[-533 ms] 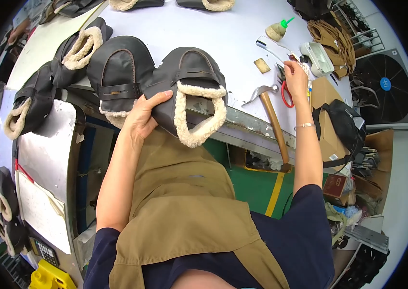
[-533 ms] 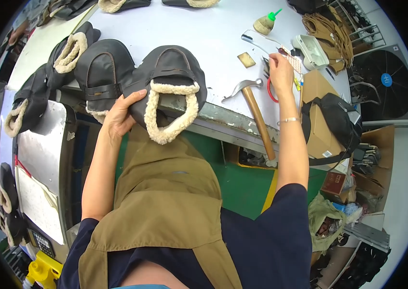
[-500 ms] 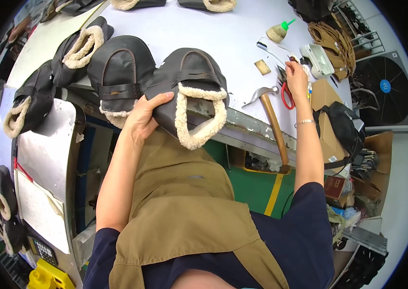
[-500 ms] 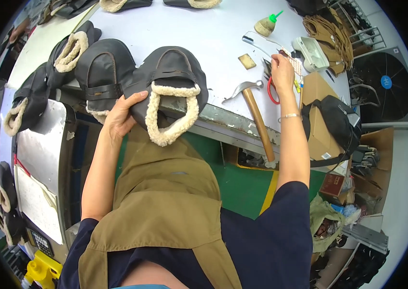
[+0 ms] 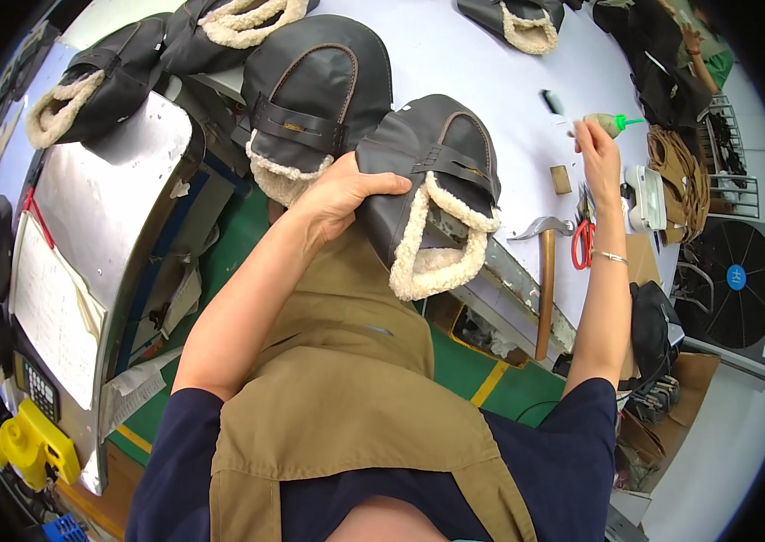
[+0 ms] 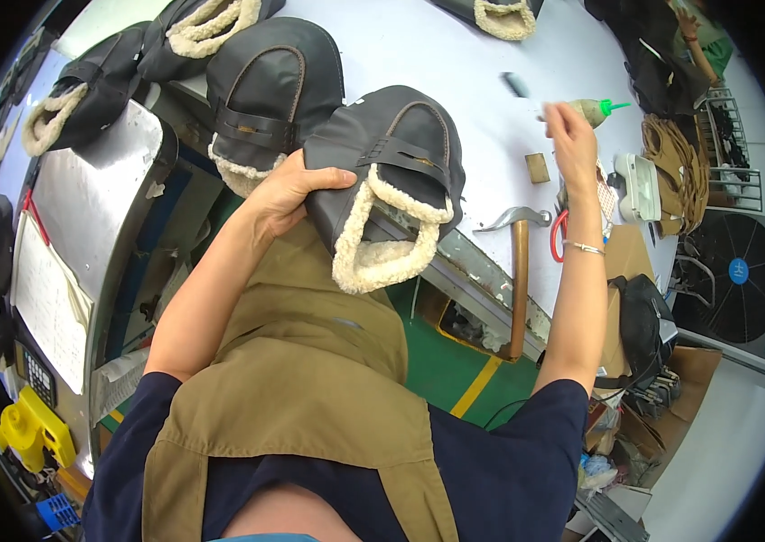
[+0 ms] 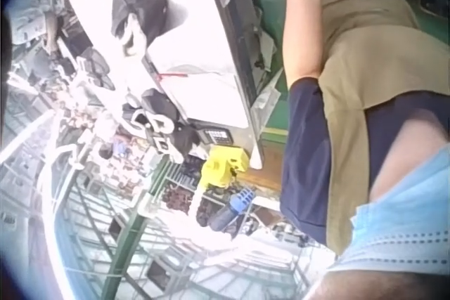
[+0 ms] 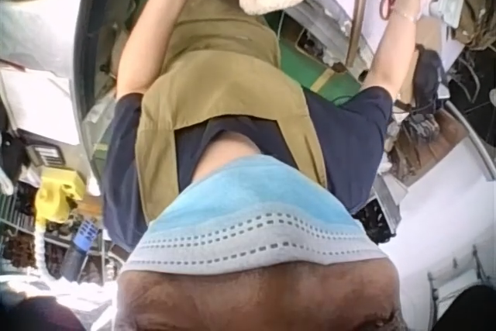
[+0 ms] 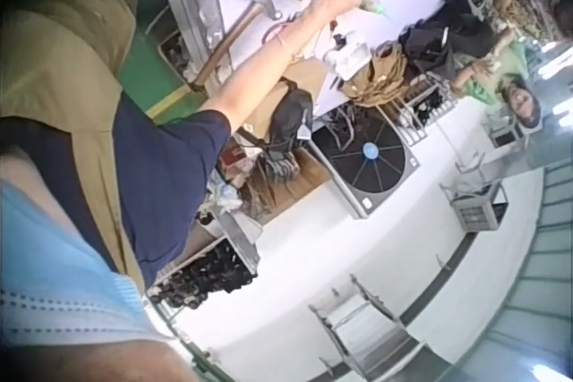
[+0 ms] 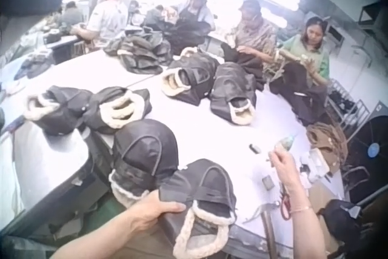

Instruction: Assembling and finishing leather shoe components using manual tools and adhesive.

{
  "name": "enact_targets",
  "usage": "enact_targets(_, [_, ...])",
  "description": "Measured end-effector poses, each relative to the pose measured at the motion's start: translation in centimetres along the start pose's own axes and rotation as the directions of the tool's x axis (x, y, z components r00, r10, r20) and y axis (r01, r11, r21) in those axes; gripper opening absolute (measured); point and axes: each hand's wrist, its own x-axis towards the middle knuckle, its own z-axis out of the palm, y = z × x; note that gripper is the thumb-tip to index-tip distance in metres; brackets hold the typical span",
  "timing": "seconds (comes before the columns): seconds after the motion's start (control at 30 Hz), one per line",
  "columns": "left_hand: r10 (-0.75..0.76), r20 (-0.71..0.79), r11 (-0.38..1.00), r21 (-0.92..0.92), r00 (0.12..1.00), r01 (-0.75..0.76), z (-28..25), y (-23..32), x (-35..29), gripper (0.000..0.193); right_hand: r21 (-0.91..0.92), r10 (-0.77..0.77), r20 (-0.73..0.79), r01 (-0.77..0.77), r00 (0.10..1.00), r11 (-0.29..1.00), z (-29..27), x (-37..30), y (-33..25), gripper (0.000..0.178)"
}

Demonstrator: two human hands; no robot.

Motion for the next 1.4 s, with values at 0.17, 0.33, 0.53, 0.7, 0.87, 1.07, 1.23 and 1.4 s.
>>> enact_targets(0.17, [0.017, 0.043, 1.0, 0.022, 0.999, -0.018, -0.1, 0.2, 0.0, 0.048, -0.29, -0.384, 0.266, 0.453, 0.884, 0.843, 5.3, -0.1, -14.6, 0.031])
enact_targets(0.33, [0.009, 0.069, 0.999, 0.033, 0.998, -0.012, -0.2, 0.0, 0.2, 0.05, -0.286, -0.64, 0.46, 0.785, 0.615, 0.549, 8.0, 1.7, -15.9, 0.029])
enact_targets(0.53, [0.007, 0.089, 1.0, 0.022, 0.996, -0.008, -0.8, -0.1, 0.2, 0.051, -0.2, -0.644, 0.556, 0.837, 0.525, 0.51, 8.5, 1.1, -17.4, 0.031])
enact_targets(0.7, [-0.02, 0.067, 0.999, 0.028, 0.998, 0.018, -0.5, 0.0, 0.3, 0.046, -0.302, -0.671, 0.447, 0.806, 0.592, 0.509, 7.4, 2.8, -15.1, 0.033])
enact_targets(0.87, [-0.01, 0.042, 1.0, 0.024, 0.999, 0.009, -0.3, 0.1, 0.0, 0.044, -0.25, -0.715, 0.443, 0.84, 0.541, 0.482, 8.0, 2.3, -15.4, 0.035])
enact_targets(1.07, [0.02, 0.054, 1.0, -0.004, 0.998, -0.019, -0.5, -0.1, 0.3, 0.041, -0.149, -0.734, 0.501, 0.881, 0.459, 0.449, 8.4, 1.0, -16.9, 0.037])
enact_targets(1.23, [-0.02, 0.085, 0.998, 0.052, 0.996, 0.016, -0.6, 0.0, 0.3, 0.047, -0.275, -0.712, 0.453, 0.843, 0.537, 0.462, 8.3, 1.1, -16.7, 0.037])
enact_targets(1.4, [0.007, 0.041, 0.998, 0.06, 0.999, -0.009, -0.3, 0.1, 0.1, 0.041, -0.377, -0.708, 0.35, 0.784, 0.613, 0.493, 6.6, 3.1, -13.8, 0.035])
